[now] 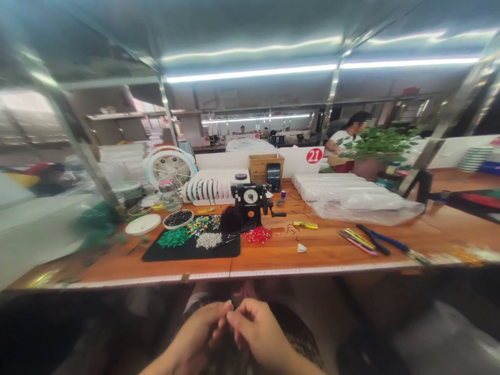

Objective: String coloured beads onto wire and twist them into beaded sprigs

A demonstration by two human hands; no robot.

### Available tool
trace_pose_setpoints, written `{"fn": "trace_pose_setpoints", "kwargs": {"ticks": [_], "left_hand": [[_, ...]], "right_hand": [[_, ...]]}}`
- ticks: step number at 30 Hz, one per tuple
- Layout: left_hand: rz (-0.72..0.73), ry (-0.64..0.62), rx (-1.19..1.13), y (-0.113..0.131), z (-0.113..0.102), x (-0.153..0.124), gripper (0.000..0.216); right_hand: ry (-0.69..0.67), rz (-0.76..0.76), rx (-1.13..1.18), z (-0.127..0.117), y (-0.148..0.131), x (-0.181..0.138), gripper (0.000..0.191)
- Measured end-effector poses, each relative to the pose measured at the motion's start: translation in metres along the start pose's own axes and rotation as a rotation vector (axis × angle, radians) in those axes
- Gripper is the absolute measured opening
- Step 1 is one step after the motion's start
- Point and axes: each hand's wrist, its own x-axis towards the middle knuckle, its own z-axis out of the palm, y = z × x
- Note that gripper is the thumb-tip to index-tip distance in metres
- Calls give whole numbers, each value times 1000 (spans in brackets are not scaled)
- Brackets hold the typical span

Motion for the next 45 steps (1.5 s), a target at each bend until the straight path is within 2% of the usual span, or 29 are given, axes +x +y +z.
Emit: {"fn": "trace_pose_setpoints", "kwargs": {"ticks": [7, 17, 23, 39, 45], "left_hand": [[-7, -17, 43, -2, -2, 3, 40], [32, -10, 3, 0, 0, 1, 43], [17, 13, 17, 0, 0, 0, 42], [1, -30, 12, -3, -6, 3, 45], [-7, -11, 9, -1, -4, 3, 46]], "right_hand": [[5, 13, -56, 6, -1, 5, 48], [-51, -22, -3, 3, 0, 1, 40], [12, -47, -96, 3, -2, 1, 28], [-40, -87, -5, 5, 3, 6, 26], [-60, -96, 0, 3, 6, 9, 24]]}}
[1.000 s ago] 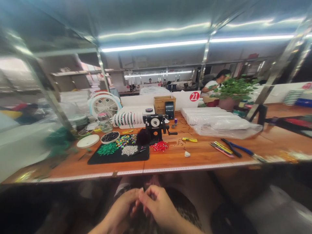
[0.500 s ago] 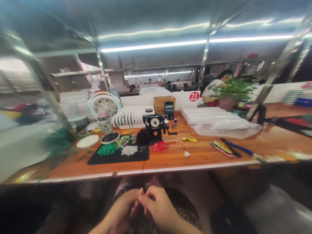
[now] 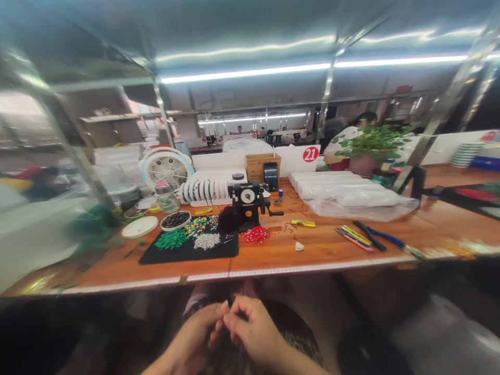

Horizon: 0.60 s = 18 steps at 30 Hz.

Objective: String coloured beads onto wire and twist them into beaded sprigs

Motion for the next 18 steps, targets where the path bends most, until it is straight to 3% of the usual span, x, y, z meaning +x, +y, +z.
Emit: {"fn": "trace_pose_setpoints", "kwargs": {"ticks": [6, 11, 18], "left_hand": [[13, -11, 17, 4, 4, -5, 47], [51, 22, 103, 8, 3, -6, 46], [85, 53, 489, 11, 6, -8, 42]], "right_hand": [[-23, -7, -44, -2, -2, -1, 28], [45, -147, -296, -17, -15, 1, 34], [54, -90, -145, -14, -23, 8, 23]]}}
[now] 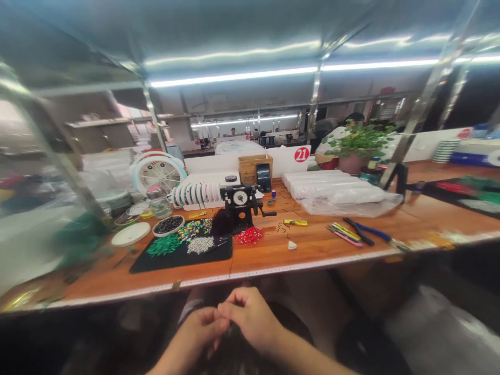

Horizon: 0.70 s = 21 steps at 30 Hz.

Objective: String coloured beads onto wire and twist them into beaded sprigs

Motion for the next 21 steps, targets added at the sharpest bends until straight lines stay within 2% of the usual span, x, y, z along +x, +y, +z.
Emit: {"fn": "trace_pose_setpoints", "kwargs": {"ticks": [3, 4, 6, 9, 10, 15, 18, 21], "left_hand": [[21, -59, 163, 23, -3, -2, 31], [61, -104, 226, 34, -4, 0, 29], [230, -167, 400, 60, -3, 10, 36], [561, 67, 867, 90, 8, 42, 26], [610, 137, 1016, 96, 14, 55, 24], [614, 231, 1187, 102, 38, 108, 19], [595, 241, 1230, 101, 40, 117, 22], [584, 185, 1257, 102, 35, 115, 21]], "right_hand": [[106, -103, 48, -6, -12, -6, 25], [160, -127, 71, -10, -16, -8, 26], [269, -146, 118, -18, -24, -13, 29], [323, -138, 160, -26, -27, -19, 30], [313, -132, 167, -27, -25, -20, 30], [284, -106, 164, -27, -11, -24, 30], [295, -117, 157, -32, -7, -27, 29], [309, -130, 151, -37, -8, -28, 29]]}}
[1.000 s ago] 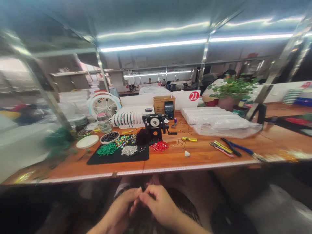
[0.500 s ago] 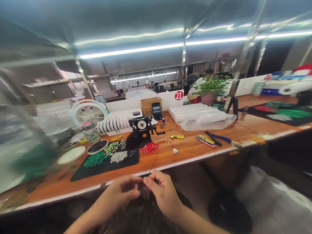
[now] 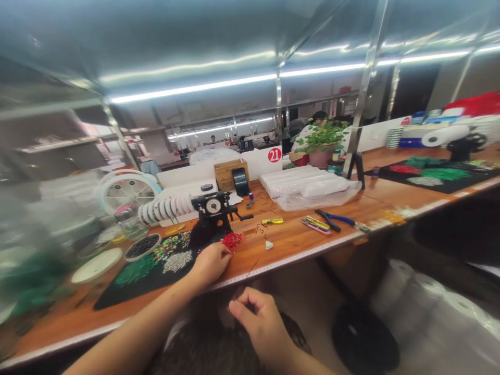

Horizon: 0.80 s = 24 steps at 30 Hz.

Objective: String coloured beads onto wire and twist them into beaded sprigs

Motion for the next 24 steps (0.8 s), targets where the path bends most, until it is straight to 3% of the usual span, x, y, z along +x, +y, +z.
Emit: {"fn": "trace_pose_setpoints", "kwargs": {"ticks": [4, 10, 15, 17, 18, 22, 24], "left_hand": [[19, -27, 11, -1, -3, -2, 19], [24, 37, 18, 12, 7, 1, 16], [168, 187, -76, 18, -13, -27, 19], [233, 304, -313, 16, -25, -49, 16], [198, 296, -472, 15, -30, -60, 13], [-233, -93, -1209, 9, -40, -99, 18], [-385, -205, -1457, 7, -40, -112, 22]], "right_hand": [[1, -9, 6, -1, 0, 0, 27], [-6, -6, -15, 2, 4, -1, 28], [-9, 0, -1, -2, -1, 0, 31], [-8, -4, -4, -4, -6, 1, 32], [-16, -9, -7, -4, -9, 2, 32], [-73, -21, -27, 2, -19, 8, 31], [-110, -25, -42, 8, -20, 12, 31]]}}
